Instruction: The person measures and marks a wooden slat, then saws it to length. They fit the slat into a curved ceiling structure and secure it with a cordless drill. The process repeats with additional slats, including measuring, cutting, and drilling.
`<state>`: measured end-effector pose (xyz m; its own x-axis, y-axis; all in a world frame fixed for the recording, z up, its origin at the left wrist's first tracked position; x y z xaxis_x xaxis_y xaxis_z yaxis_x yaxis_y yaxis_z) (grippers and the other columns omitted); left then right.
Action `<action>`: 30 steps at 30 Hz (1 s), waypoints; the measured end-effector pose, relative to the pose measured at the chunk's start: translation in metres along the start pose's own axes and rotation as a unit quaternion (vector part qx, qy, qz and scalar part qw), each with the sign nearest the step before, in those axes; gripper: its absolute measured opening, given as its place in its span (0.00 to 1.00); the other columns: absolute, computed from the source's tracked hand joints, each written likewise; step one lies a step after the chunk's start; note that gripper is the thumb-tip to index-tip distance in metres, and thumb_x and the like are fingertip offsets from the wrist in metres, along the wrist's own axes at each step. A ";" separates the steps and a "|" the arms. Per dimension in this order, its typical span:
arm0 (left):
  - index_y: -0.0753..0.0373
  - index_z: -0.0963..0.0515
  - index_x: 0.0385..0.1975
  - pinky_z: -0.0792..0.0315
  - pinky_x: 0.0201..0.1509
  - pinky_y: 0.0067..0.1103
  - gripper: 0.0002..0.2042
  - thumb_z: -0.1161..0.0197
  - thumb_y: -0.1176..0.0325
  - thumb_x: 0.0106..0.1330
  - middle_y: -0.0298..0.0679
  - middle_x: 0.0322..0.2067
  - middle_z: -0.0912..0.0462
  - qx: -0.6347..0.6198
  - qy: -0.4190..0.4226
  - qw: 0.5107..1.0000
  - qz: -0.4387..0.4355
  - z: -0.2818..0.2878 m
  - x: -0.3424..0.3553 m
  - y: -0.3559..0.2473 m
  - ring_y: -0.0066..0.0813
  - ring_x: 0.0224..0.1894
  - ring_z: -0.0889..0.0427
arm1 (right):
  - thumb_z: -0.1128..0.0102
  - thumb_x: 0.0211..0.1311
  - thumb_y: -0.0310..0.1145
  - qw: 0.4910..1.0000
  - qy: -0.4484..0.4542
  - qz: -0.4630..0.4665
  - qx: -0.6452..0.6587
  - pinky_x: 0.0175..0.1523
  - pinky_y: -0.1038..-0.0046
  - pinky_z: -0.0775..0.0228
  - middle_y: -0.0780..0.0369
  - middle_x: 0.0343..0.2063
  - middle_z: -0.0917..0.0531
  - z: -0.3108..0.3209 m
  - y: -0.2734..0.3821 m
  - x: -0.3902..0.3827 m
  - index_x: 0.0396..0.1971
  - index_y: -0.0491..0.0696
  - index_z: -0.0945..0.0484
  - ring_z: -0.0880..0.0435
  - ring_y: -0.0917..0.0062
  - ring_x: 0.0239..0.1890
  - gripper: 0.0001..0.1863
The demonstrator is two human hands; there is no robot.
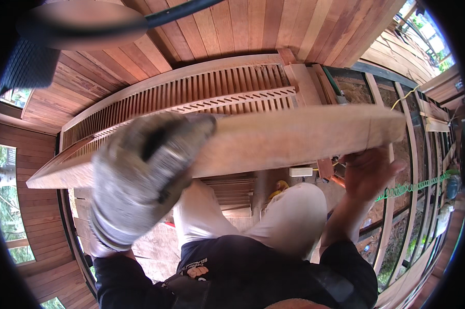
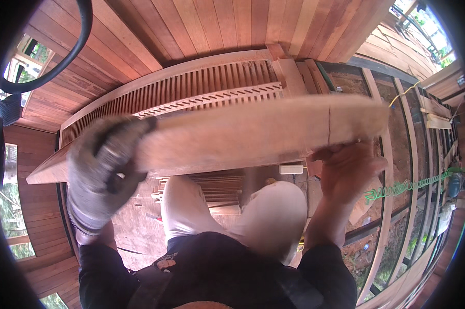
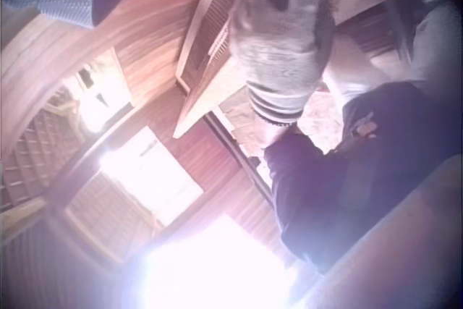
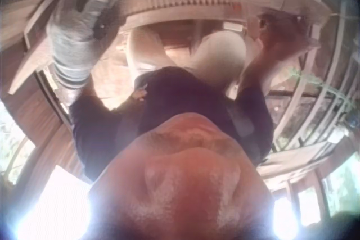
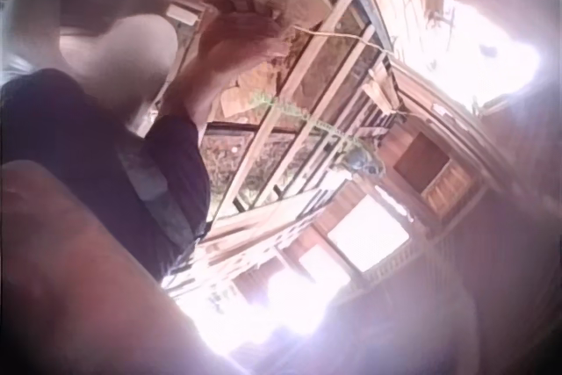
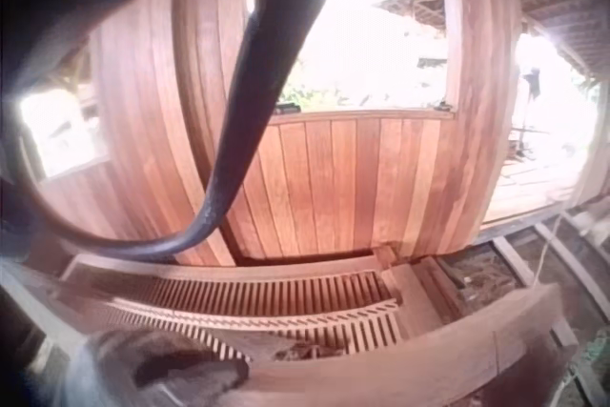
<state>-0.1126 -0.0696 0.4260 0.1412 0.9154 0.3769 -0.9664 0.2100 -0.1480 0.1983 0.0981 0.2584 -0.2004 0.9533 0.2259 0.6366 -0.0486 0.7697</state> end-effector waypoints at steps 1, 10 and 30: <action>0.47 0.19 0.58 0.14 0.46 0.31 0.35 0.23 0.77 0.44 0.41 0.46 0.15 0.011 0.013 1.000 -0.009 -0.011 -0.012 -0.005 0.39 0.42 0.12 | 0.41 0.57 0.75 0.998 -0.060 0.009 -0.025 0.40 0.59 0.13 0.48 0.58 0.22 0.002 -0.003 -0.010 0.72 0.45 0.44 0.14 0.56 0.51 0.57; 0.49 0.21 0.61 0.17 0.52 0.36 0.27 0.30 0.68 0.57 0.42 0.49 0.18 0.043 0.102 0.991 -0.071 -0.084 -0.081 -0.053 0.44 0.52 0.17 | 0.24 0.53 0.52 0.986 -0.123 -0.108 -0.016 0.72 0.57 0.36 0.55 0.62 0.25 0.074 -0.039 -0.079 0.69 0.43 0.36 0.27 0.62 0.66 0.49; 0.56 0.28 0.66 0.24 0.63 0.36 0.35 0.24 0.64 0.56 0.47 0.58 0.19 -0.073 0.164 0.980 0.082 0.019 0.138 0.197 0.39 0.57 0.17 | 0.31 0.63 0.40 0.756 0.167 0.124 -0.620 0.65 0.58 0.28 0.53 0.55 0.20 0.011 -0.208 0.166 0.60 0.45 0.27 0.21 0.57 0.59 0.28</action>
<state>-0.2879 0.0918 0.4667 0.0710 0.9972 0.0252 -0.9442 0.0753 -0.3208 0.0410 0.2700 0.1292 -0.4988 0.7501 0.4342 -0.4614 -0.6539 0.5996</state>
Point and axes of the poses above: each hand's wrist, its own x-axis towards the middle knuckle, its own z-axis out of the back of the hand, y = z × x, the point moved 8 cm from there along x, towards the middle knuckle
